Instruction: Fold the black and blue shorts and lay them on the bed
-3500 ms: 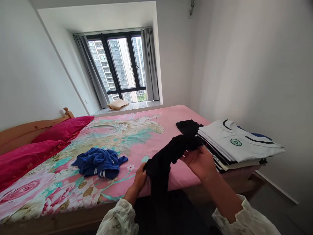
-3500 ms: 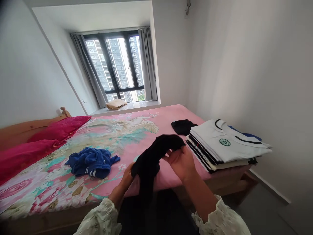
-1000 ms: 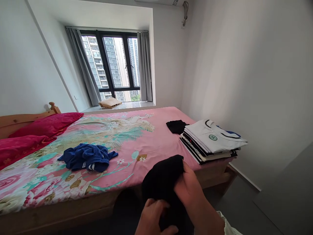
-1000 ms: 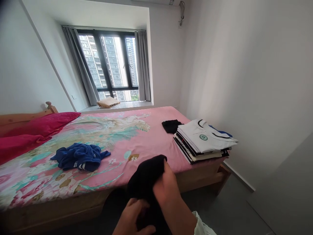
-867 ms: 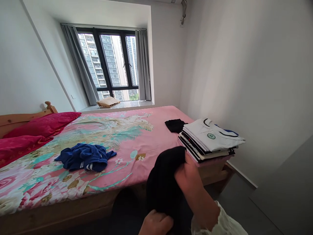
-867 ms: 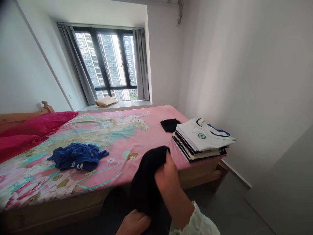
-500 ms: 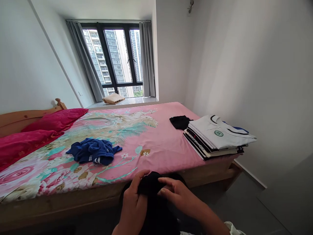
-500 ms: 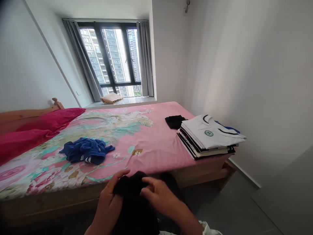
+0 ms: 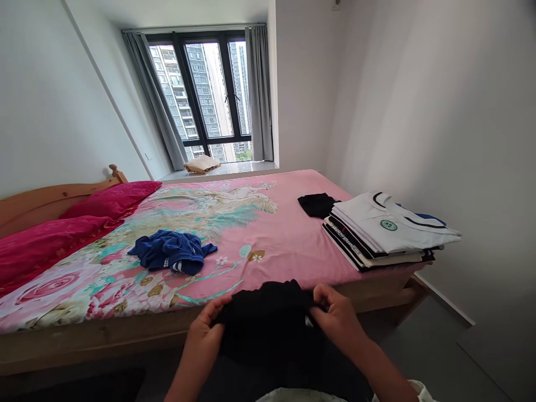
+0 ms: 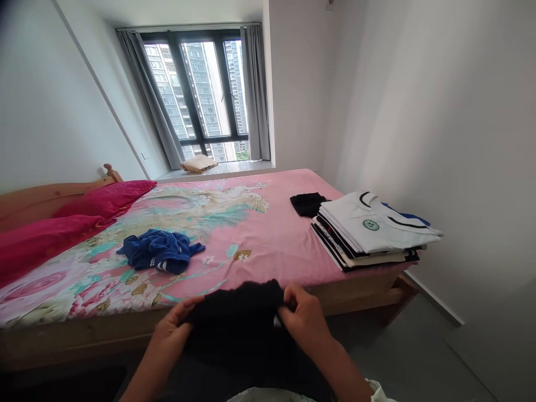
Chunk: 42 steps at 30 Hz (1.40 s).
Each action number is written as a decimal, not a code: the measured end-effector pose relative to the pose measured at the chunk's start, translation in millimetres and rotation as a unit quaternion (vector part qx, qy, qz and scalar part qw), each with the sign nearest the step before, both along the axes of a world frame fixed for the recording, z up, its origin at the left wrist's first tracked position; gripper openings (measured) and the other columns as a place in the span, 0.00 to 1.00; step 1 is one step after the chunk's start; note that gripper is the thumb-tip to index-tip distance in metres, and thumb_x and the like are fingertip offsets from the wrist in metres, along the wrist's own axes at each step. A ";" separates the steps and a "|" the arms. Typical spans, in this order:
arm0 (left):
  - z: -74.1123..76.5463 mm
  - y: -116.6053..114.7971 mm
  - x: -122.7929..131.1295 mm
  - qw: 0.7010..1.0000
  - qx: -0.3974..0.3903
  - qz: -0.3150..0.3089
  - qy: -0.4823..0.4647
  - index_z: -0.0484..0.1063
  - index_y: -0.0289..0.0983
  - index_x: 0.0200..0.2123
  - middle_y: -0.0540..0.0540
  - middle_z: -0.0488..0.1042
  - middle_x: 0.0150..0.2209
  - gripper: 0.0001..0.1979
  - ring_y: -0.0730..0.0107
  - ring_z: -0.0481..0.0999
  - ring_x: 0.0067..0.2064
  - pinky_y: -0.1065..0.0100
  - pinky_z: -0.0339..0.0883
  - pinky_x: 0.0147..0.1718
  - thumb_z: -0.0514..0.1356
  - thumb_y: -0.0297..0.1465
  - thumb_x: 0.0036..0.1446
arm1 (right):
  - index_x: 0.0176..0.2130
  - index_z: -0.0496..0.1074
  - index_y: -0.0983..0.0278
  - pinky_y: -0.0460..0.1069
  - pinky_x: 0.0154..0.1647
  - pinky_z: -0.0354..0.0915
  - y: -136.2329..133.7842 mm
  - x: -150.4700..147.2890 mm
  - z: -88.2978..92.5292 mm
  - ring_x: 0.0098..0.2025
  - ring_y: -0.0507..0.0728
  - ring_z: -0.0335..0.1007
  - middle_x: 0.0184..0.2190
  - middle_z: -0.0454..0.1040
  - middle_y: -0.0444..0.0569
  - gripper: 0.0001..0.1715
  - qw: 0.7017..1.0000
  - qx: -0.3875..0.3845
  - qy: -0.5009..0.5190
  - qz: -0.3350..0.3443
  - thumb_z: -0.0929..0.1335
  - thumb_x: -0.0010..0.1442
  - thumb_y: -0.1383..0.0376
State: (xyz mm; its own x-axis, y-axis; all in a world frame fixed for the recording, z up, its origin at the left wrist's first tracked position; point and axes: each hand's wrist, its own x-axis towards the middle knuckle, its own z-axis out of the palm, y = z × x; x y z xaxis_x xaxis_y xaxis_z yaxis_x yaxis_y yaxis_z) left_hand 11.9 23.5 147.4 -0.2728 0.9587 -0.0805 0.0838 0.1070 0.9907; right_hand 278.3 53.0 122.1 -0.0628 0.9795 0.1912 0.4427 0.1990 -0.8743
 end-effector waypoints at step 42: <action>64.4 33.1 -5.5 0.952 0.101 -0.023 0.289 0.75 0.39 0.36 0.51 0.76 0.30 0.15 0.63 0.73 0.34 0.69 0.61 0.33 0.52 0.40 0.57 | 0.33 0.71 0.62 0.48 0.30 0.58 52.0 12.3 72.1 0.29 0.53 0.67 0.26 0.72 0.43 0.08 0.980 -0.010 -0.186 0.074 0.64 0.51 0.65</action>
